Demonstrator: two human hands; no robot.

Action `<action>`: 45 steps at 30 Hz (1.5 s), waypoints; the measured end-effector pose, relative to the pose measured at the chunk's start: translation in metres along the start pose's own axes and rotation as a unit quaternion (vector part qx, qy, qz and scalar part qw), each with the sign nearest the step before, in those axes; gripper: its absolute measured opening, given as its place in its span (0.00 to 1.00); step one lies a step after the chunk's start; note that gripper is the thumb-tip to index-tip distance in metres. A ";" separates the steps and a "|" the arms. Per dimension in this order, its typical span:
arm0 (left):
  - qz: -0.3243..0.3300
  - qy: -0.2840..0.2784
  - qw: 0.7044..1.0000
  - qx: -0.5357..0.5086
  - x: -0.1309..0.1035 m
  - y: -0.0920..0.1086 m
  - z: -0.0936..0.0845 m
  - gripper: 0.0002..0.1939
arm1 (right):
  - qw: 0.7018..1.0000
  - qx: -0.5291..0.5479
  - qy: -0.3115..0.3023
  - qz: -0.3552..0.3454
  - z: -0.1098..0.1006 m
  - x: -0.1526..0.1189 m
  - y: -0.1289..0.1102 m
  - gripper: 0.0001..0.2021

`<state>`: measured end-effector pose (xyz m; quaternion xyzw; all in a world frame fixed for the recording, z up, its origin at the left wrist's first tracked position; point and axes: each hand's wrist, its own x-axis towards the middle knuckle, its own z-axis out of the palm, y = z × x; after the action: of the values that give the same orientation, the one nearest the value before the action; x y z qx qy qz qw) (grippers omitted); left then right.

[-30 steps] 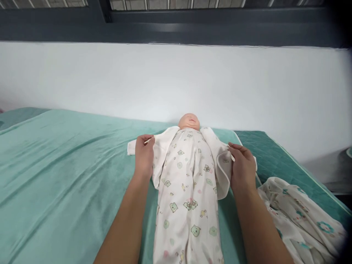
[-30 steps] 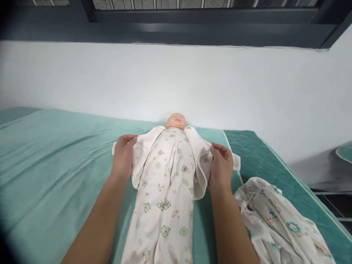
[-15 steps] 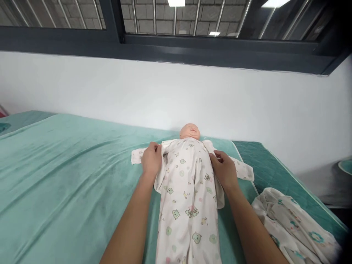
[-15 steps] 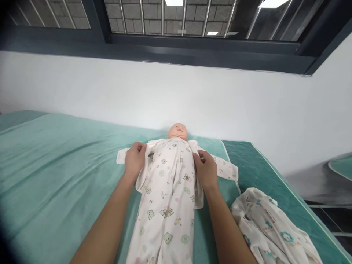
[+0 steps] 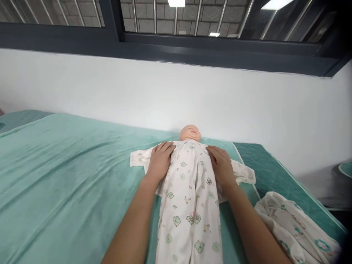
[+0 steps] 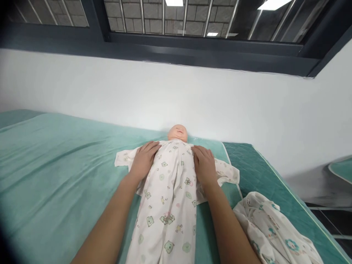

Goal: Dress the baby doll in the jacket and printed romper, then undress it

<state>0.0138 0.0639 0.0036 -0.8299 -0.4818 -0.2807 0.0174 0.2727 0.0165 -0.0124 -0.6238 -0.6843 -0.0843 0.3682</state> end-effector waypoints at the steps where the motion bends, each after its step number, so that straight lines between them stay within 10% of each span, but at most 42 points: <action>1: -0.001 -0.008 1.000 -0.003 0.000 -0.001 0.002 0.21 | 1.000 0.002 -0.022 0.004 0.002 0.006 0.003 0.19; 8: -0.063 -0.022 0.997 0.050 -0.004 -0.015 0.004 0.28 | 0.982 -0.035 -0.144 0.117 0.004 0.028 0.034 0.20; 14: -0.145 -0.026 0.985 0.089 -0.009 -0.026 -0.002 0.27 | 0.972 0.004 -0.122 0.199 -0.002 0.019 0.057 0.19; 19: -0.162 -0.014 0.984 0.076 -0.008 -0.021 -0.001 0.24 | 0.993 0.048 0.013 0.103 -0.017 0.033 0.000 0.20; 23: -0.174 -0.014 0.983 0.054 -0.007 -0.018 -0.003 0.22 | 0.977 0.096 -0.185 -0.050 -0.014 0.066 -0.083 0.15; 28: -0.199 -0.018 0.979 0.040 -0.006 -0.019 -0.007 0.20 | 0.900 -0.113 -0.381 -0.179 0.026 0.098 -0.151 0.13; 36: -0.180 -0.035 0.982 0.041 -0.007 -0.023 -0.010 0.20 | 0.873 -0.162 -0.439 -0.137 0.060 0.110 -0.157 0.24; 45: -0.199 0.006 0.980 -0.004 -0.009 -0.022 -0.021 0.22 | 0.881 -0.141 -0.420 -0.166 0.021 0.115 -0.132 0.14</action>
<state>-0.0163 0.0625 0.0114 -0.7159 -0.6359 -0.2856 -0.0385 0.1488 0.0928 0.0880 -0.5238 -0.8488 0.0299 -0.0650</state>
